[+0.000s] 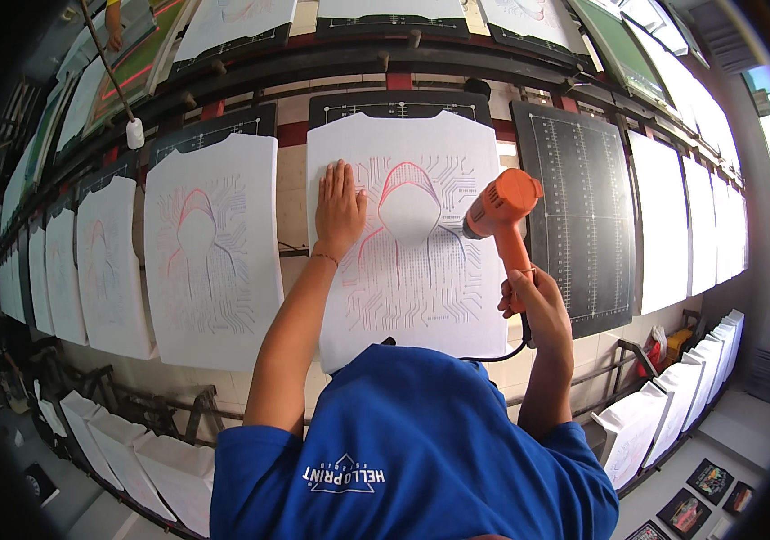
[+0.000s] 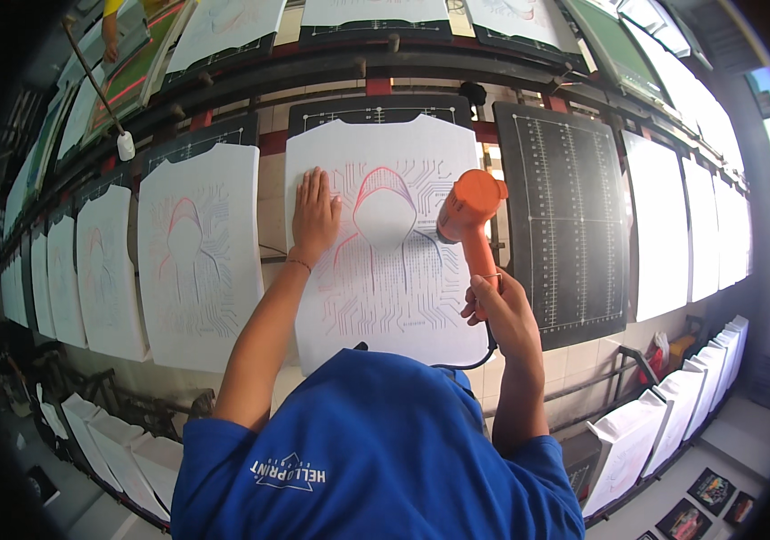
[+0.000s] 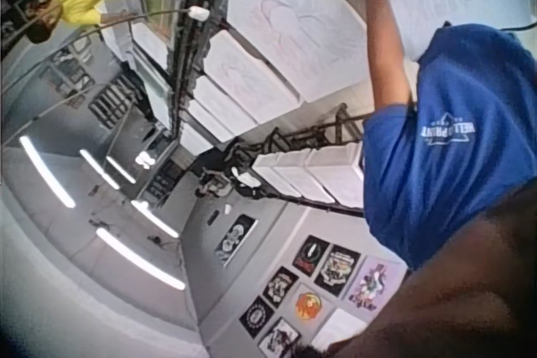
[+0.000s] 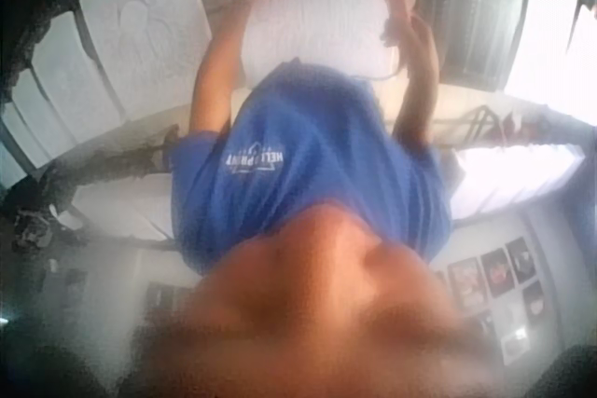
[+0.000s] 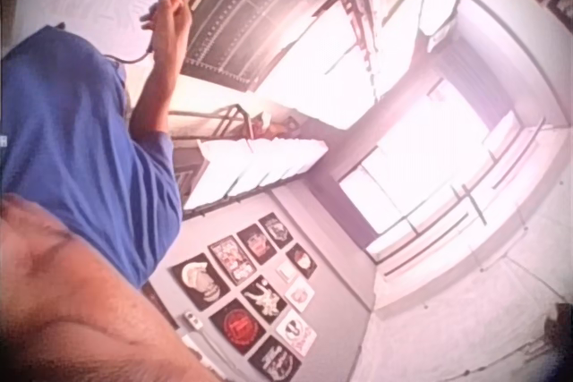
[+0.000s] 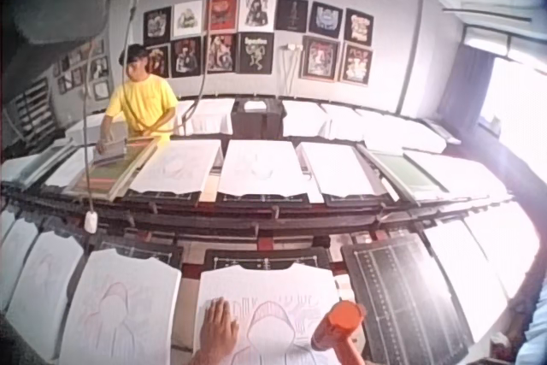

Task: The person uses an orange heat gun to apply heat to a design on a white t-shirt laid flat on a work surface. They move the heat gun back and forth over the printed area while occasionally touching the shirt with their left hand. The person briefly touches their face or adjusts the camera during the process.

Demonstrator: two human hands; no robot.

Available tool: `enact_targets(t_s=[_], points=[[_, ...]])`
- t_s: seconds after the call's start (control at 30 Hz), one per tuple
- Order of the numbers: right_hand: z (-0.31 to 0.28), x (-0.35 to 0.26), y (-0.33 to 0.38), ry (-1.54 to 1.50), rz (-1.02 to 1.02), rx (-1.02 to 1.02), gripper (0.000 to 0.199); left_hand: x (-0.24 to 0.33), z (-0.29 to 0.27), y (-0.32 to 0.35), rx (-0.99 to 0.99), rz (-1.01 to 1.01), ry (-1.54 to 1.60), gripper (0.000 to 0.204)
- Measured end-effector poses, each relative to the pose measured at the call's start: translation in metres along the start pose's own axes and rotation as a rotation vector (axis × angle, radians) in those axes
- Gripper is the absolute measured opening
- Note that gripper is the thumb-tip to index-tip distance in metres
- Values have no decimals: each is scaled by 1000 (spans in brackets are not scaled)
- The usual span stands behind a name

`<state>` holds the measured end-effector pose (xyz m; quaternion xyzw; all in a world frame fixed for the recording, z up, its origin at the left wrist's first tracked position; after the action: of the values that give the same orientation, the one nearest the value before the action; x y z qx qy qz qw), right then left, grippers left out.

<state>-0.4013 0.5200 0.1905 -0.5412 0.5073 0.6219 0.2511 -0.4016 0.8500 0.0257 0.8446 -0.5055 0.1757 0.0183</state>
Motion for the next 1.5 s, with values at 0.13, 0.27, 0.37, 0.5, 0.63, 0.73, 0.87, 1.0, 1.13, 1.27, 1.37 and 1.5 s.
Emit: enact_targets(t_s=[0.13,0.27,0.37,0.5,0.63,0.73,0.87,1.0,1.13,1.27,1.37,1.5], points=[[7,4,-14,-89,-30,-29,30,4,-4,11,-12,-9,12,64],[22,-4,-30,-49,-82,-31,28,3,-7,6,-13,31,19,63],[26,-11,-36,-20,-74,-56,28,7,-4,-3,-40,66,30,61],[33,-8,-53,-42,-102,-59,27,15,-2,-5,-75,121,15,60],[29,-11,-65,-27,-131,32,27,15,-5,-4,-104,180,63,59],[19,-14,-67,1,-111,79,30,4,-7,-6,-72,130,89,59],[12,-20,-59,52,-65,140,31,-5,-9,-3,-34,27,65,59],[13,-20,-58,39,-52,151,31,-2,-13,2,-63,72,46,59],[21,-21,-67,-45,-61,69,30,-6,-15,-4,-67,56,60,59],[37,-27,-84,-3,-136,88,29,-5,-15,-5,-76,78,71,59],[38,-24,-93,4,-149,61,30,0,-18,-6,-91,135,90,60],[37,-11,-99,-16,-139,128,29,4,-19,-13,-83,224,128,60]])
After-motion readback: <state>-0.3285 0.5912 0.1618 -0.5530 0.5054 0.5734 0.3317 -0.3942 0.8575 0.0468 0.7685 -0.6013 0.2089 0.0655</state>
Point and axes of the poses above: each hand's wrist, its own y-axis away from the middle knuckle, its own z-axis out of the palm, x = y × z, the point moved 8 cm from there along -y, towards the middle knuckle, and after that the axes turned 13 degrees about -z, right-handed, at the moved point
